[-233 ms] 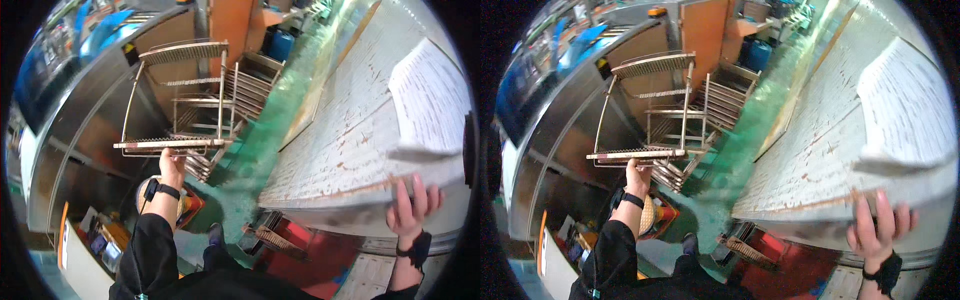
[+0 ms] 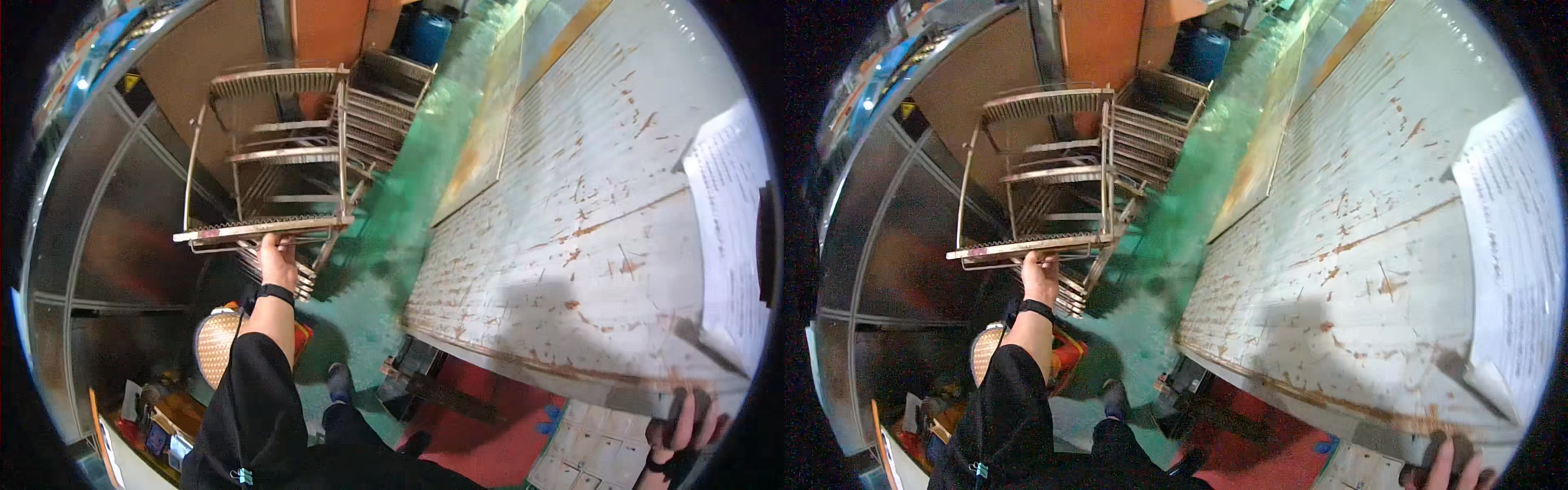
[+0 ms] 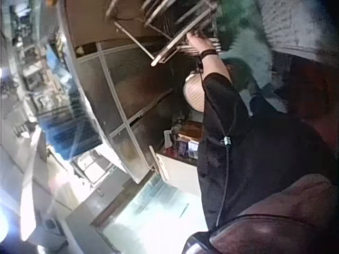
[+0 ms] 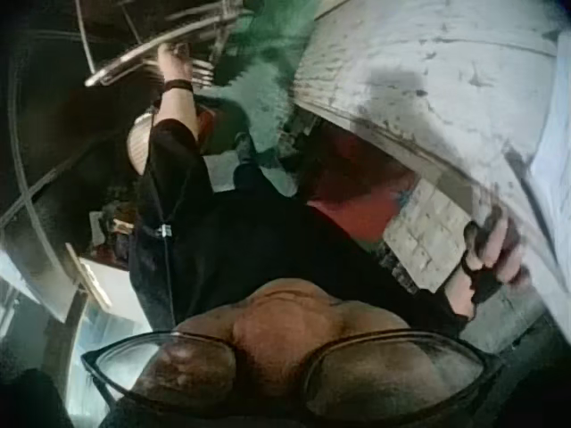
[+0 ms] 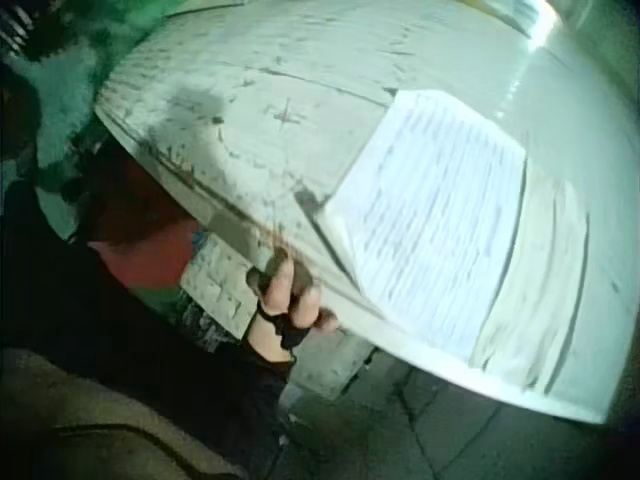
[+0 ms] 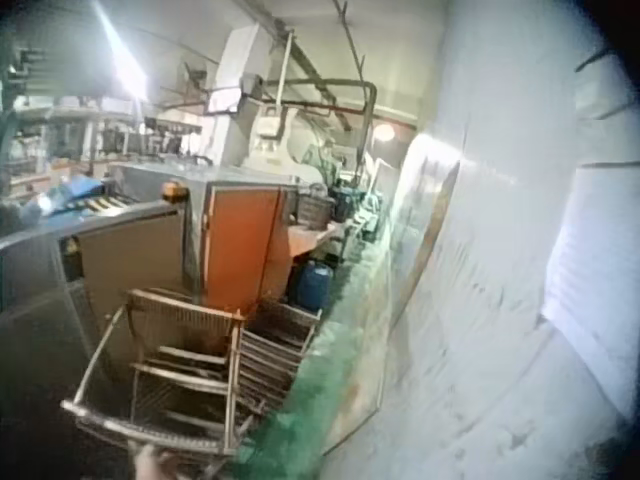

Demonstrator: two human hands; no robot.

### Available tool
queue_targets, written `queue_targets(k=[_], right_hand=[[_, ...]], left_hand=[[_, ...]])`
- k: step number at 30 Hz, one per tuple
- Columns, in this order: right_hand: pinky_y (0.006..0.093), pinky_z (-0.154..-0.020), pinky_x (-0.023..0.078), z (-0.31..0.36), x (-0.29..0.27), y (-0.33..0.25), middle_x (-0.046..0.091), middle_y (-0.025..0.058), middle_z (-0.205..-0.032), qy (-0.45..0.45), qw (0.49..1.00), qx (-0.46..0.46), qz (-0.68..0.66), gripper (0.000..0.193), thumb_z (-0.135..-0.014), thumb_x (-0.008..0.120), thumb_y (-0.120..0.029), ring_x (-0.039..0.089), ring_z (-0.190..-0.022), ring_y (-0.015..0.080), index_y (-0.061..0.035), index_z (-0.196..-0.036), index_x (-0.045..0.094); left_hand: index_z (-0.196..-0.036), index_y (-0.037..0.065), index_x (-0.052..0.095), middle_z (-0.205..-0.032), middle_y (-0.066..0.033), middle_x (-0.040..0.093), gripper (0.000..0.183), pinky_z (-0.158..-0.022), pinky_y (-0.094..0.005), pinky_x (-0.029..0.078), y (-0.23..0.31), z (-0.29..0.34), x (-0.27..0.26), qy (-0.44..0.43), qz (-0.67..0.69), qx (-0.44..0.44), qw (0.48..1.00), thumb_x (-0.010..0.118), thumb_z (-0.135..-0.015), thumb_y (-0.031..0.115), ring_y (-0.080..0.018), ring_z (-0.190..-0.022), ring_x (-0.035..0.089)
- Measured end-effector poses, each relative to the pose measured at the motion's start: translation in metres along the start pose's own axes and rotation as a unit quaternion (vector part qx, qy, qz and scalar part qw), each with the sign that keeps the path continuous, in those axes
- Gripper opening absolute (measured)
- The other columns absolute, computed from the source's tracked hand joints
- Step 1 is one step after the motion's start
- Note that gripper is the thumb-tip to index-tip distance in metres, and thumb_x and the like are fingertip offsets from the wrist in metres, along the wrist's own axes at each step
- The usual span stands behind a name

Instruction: The recorder moves metal racks across the floor and then loads blue industrial sheets into a processing machine.

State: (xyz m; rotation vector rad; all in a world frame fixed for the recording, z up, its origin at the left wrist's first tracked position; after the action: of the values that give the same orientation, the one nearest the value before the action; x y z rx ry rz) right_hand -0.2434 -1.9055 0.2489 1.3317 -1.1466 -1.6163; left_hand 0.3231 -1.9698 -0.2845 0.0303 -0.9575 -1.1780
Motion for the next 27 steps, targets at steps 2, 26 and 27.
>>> queue_targets(k=[2,26,27], right_hand=[[0.0556,-0.100,0.042,0.019,-0.002,-0.008,0.051,0.0265,-0.129,-0.063,0.996,0.046,-0.041,0.039,-0.094,0.048,-0.031,0.052,-0.117,0.0404,-0.0024,-0.115,0.064],[0.0464,-0.100,0.043,0.226,-0.140,-0.165,0.060,0.0180,-0.120,-0.082,0.790,0.419,-0.440,0.023,-0.090,0.054,-0.007,0.054,-0.117,0.0381,-0.0009,-0.110,0.062],[0.0438,-0.098,0.045,0.291,-0.171,-0.205,0.062,0.0169,-0.118,-0.123,0.737,0.499,-0.439,0.022,-0.092,0.054,-0.007,0.057,-0.114,0.0347,-0.0006,-0.111,0.062]], left_hand=[[-0.097,0.007,0.057,-0.087,-0.0059,0.061,0.011,-0.073,-0.0344,0.054,-0.024,-0.020,-0.025,-0.015,-0.051,0.008,0.999,0.054,-0.086,0.007,-0.0185,-0.072,0.058],[-0.118,0.010,0.056,-0.092,-0.0015,0.062,0.029,-0.053,-0.0219,0.041,-0.035,0.264,-0.191,-0.271,-0.529,-0.039,0.803,0.057,-0.091,0.020,-0.0106,-0.072,0.057],[-0.114,0.009,0.057,-0.091,-0.0019,0.062,0.026,-0.054,-0.0224,0.041,-0.060,0.320,-0.196,-0.285,-0.577,-0.060,0.763,0.057,-0.091,0.020,-0.0110,-0.072,0.057]])
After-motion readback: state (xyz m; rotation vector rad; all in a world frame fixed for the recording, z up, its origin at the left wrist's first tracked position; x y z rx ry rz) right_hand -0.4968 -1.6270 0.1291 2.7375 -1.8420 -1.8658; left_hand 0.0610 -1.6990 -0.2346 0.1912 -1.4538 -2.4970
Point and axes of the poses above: each hand's wrist, its own z-axis away from the middle knuckle, its own x-axis out of the palm, y = z × x, the point moved 2 cm from there along -z, towards the middle knuckle
